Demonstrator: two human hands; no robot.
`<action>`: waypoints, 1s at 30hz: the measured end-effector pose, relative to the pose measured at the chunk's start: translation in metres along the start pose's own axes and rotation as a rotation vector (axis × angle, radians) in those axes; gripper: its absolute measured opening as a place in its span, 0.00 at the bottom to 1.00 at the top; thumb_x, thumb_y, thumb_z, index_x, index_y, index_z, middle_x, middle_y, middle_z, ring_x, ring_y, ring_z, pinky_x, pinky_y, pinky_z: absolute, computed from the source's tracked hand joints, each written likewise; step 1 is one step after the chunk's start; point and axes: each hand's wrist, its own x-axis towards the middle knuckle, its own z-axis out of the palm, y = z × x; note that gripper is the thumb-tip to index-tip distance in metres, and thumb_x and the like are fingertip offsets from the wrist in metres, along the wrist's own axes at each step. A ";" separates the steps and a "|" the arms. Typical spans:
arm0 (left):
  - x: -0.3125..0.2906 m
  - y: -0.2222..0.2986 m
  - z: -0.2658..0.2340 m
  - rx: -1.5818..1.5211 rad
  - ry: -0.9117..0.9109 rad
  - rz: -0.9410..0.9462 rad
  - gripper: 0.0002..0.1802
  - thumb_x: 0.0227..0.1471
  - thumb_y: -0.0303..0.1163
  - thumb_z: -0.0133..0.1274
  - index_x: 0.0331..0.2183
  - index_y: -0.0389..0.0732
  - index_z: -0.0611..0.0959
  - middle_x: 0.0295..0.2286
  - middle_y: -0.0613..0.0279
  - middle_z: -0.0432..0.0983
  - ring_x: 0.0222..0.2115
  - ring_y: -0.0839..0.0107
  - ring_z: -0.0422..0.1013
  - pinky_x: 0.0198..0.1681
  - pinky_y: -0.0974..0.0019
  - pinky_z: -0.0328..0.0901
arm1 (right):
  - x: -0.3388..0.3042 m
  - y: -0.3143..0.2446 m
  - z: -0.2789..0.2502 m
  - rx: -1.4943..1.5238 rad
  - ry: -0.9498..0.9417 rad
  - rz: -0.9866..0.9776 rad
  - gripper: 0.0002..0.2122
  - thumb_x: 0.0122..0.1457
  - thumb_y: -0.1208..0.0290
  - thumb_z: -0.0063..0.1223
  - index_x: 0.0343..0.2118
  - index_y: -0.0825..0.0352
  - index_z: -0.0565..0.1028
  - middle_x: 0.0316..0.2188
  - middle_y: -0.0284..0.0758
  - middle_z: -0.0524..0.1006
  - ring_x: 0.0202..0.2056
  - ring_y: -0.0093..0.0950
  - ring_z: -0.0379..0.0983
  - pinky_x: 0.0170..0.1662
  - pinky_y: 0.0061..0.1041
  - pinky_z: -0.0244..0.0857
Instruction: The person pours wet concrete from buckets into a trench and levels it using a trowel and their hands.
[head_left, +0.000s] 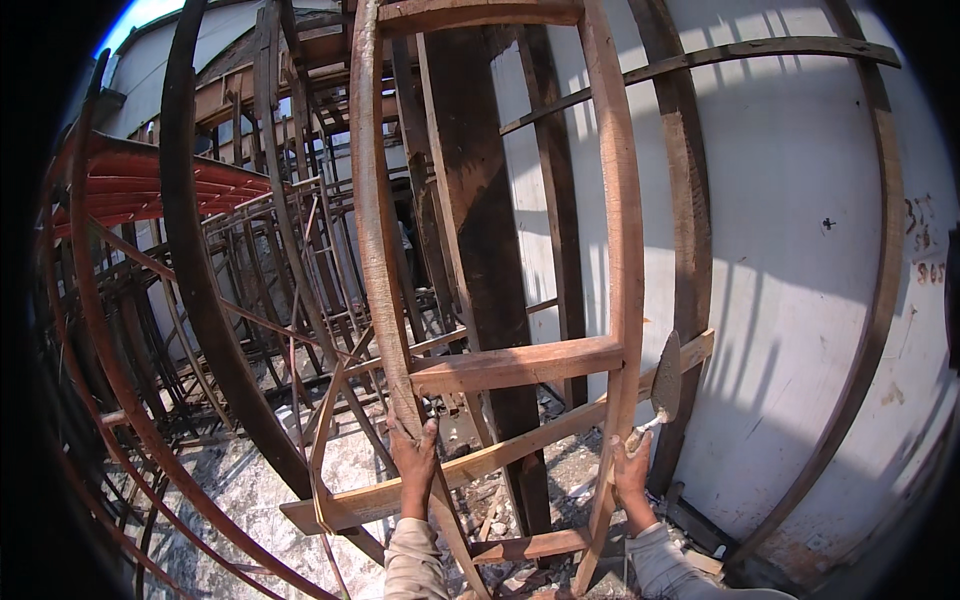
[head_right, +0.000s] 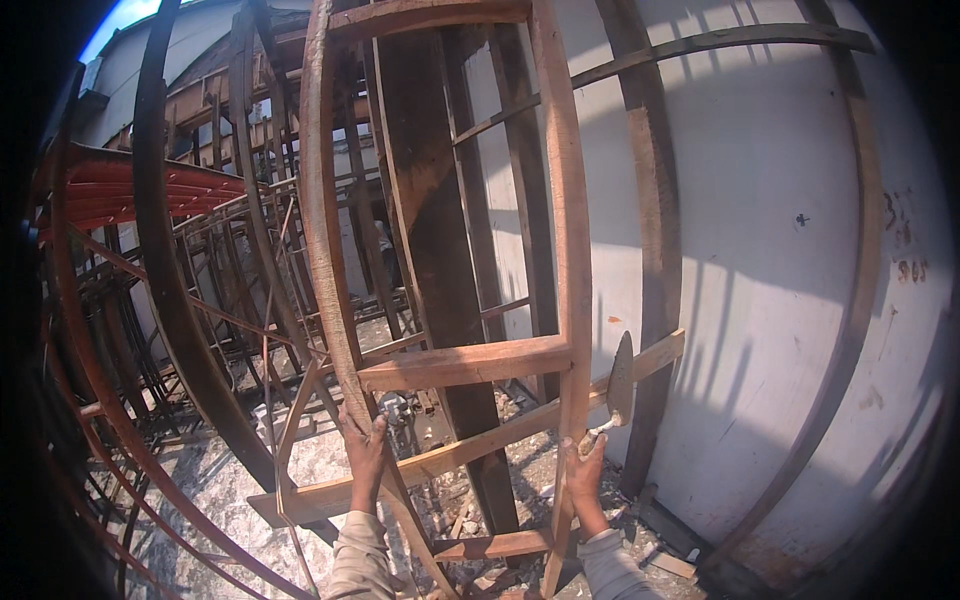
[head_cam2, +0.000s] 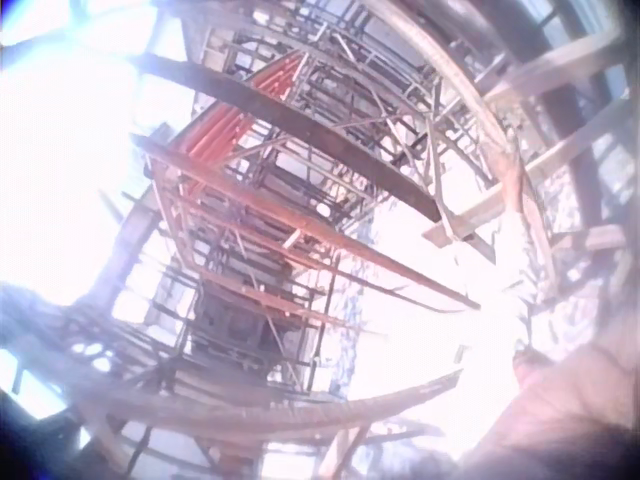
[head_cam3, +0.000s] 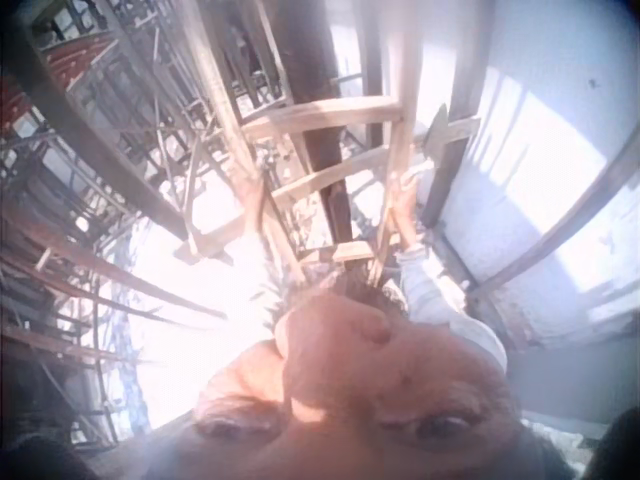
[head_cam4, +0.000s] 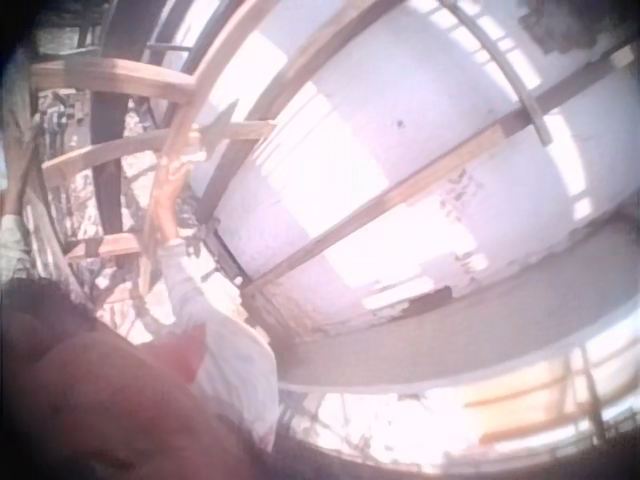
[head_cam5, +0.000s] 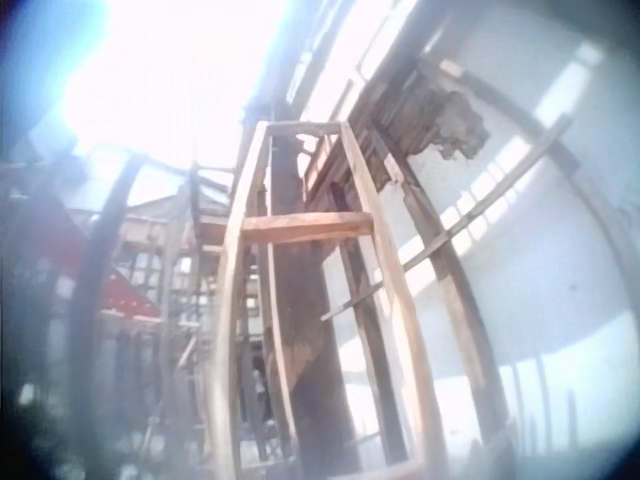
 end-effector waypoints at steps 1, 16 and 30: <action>-0.005 0.011 -0.001 0.009 -0.008 -0.016 0.47 0.49 0.44 0.61 0.61 0.35 0.55 0.54 0.43 0.62 0.55 0.53 0.62 0.58 0.58 0.56 | 0.001 0.001 -0.004 -0.004 0.023 -0.002 0.46 0.54 0.48 0.58 0.61 0.84 0.51 0.61 0.62 0.54 0.65 0.49 0.48 0.67 0.36 0.41; -0.294 0.023 -0.182 -0.054 -0.253 -0.909 0.19 0.52 0.39 0.56 0.42 0.36 0.80 0.35 0.48 0.79 0.37 0.57 0.76 0.43 0.60 0.67 | -0.184 -0.109 0.015 0.741 -0.837 0.104 0.25 0.55 0.73 0.58 0.54 0.74 0.61 0.24 0.37 0.74 0.21 0.24 0.70 0.26 0.23 0.69; -0.405 0.185 -0.411 0.895 1.156 -0.205 0.19 0.60 0.38 0.46 0.45 0.31 0.73 0.38 0.57 0.71 0.38 0.69 0.68 0.44 0.65 0.63 | -0.529 -0.204 0.100 0.238 -2.614 -0.208 0.35 0.52 0.54 0.65 0.58 0.70 0.65 0.50 0.41 0.73 0.51 0.26 0.69 0.54 0.27 0.63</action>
